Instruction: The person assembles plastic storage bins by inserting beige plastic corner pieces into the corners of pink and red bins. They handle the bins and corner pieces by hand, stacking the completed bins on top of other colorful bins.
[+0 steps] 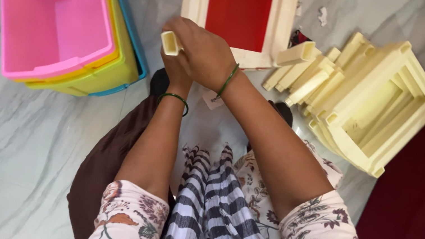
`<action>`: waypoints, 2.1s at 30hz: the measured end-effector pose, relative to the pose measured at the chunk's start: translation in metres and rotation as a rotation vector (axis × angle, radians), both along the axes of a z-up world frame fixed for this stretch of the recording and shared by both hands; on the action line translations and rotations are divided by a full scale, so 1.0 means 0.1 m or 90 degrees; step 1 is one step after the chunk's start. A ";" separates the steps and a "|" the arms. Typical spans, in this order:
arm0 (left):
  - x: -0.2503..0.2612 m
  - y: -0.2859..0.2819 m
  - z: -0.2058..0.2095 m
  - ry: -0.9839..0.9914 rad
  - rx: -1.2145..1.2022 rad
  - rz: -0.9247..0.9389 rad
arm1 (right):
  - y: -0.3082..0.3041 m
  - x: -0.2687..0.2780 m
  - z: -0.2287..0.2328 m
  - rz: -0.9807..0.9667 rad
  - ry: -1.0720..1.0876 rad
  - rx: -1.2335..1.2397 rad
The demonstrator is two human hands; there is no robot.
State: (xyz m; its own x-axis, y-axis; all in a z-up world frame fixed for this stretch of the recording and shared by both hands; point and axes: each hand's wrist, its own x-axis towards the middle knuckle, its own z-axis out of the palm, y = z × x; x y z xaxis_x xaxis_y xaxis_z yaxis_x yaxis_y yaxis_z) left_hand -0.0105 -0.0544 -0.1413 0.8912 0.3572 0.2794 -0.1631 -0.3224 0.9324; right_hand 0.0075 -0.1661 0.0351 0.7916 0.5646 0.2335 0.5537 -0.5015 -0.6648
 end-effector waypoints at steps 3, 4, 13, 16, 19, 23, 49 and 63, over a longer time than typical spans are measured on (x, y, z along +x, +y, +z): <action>0.02 -0.20 0.15 -0.049 -0.003 -0.051 | -0.18 0.00 0.26 -0.012 -0.157 0.039; 0.03 -0.29 0.23 -0.075 -0.001 -0.068 | -0.24 0.01 0.35 -0.011 -0.178 0.057; 0.24 -1.33 1.57 0.078 -0.105 -0.183 | -1.41 -0.06 0.98 -0.087 -0.277 0.149; 0.12 -1.59 2.01 -0.301 0.083 -0.245 | -1.88 -0.08 1.00 -0.164 -0.286 0.167; 0.02 -1.93 2.26 -0.192 0.119 -0.284 | -2.32 -0.11 0.91 -0.235 -0.236 0.238; -0.02 -2.35 2.23 -0.144 0.119 -0.351 | -2.82 -0.17 0.69 -0.327 -0.088 0.332; -0.37 -3.66 -1.66 0.577 -0.177 -0.441 | -3.84 -0.64 -2.42 -0.730 0.963 0.311; -0.38 -3.77 -1.69 0.676 -0.094 -0.434 | -3.93 -0.65 -2.64 -0.770 0.959 0.380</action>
State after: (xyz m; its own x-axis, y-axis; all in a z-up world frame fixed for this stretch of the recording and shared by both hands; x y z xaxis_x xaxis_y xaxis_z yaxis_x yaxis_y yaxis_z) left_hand -0.0487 -0.4319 -0.3101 0.6666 -0.2938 -0.6851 0.5922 -0.3496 0.7260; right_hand -0.0574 -0.5587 -0.2288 0.3335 -0.1837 -0.9247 -0.8779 0.2971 -0.3756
